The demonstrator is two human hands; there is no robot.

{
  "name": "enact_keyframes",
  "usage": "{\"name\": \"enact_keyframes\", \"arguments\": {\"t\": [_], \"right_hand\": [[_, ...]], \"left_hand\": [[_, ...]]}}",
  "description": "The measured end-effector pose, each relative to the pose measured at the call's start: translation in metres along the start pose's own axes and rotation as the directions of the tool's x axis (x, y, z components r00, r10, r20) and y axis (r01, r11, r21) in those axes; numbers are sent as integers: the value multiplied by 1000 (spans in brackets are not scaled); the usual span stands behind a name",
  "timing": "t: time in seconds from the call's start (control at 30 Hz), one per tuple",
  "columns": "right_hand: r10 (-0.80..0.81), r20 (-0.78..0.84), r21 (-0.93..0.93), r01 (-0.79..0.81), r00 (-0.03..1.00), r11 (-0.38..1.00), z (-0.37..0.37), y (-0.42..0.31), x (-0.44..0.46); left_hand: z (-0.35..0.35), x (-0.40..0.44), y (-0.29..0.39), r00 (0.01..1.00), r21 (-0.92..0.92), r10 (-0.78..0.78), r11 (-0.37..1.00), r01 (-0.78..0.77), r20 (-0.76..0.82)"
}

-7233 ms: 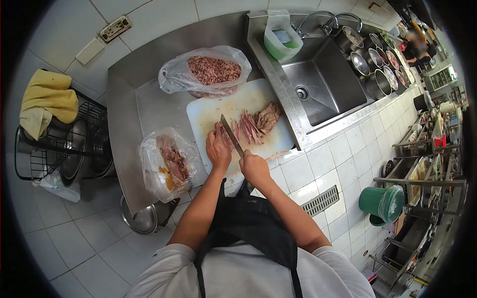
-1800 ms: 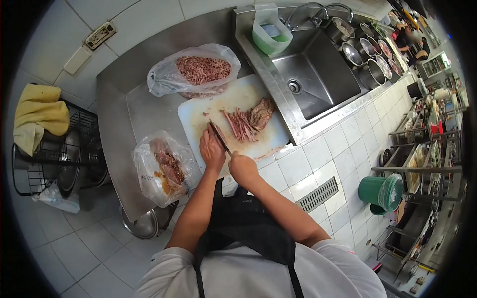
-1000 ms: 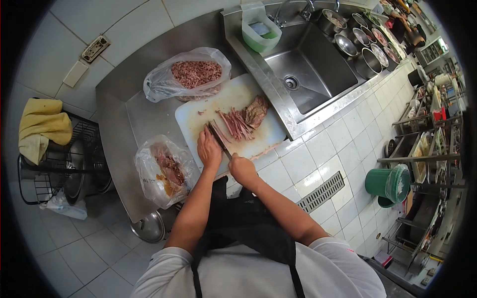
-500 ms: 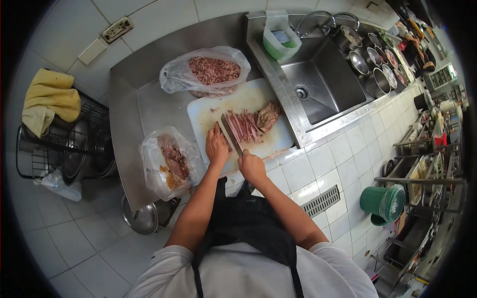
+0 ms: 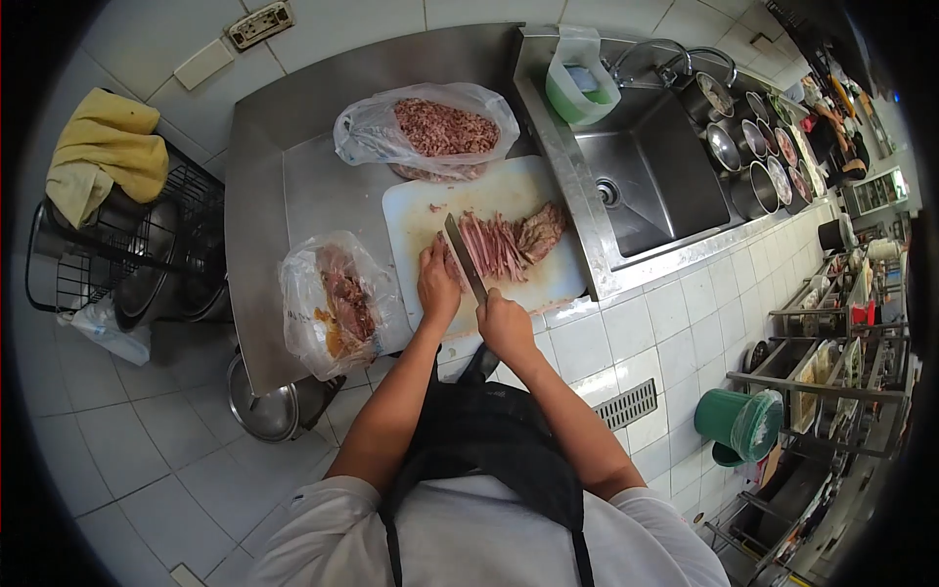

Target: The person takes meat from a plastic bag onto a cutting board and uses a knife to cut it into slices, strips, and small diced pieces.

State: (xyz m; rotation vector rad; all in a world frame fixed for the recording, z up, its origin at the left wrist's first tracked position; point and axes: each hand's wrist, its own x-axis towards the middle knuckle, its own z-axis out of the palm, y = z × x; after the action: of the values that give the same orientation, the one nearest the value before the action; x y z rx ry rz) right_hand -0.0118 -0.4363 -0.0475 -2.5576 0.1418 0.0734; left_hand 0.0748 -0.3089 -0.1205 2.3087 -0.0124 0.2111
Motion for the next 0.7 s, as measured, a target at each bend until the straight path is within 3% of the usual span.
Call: {"name": "enact_keyframes", "arguments": {"t": [0.27, 0.7], "right_hand": [[8, 91, -14, -6, 996, 1000, 0, -1, 2], [-55, 109, 30, 52, 993, 998, 5, -4, 29]], "left_hand": [[-2, 3, 4, 998, 5, -45, 999, 45, 35], [-2, 9, -3, 995, 11, 83, 996, -84, 58]]}}
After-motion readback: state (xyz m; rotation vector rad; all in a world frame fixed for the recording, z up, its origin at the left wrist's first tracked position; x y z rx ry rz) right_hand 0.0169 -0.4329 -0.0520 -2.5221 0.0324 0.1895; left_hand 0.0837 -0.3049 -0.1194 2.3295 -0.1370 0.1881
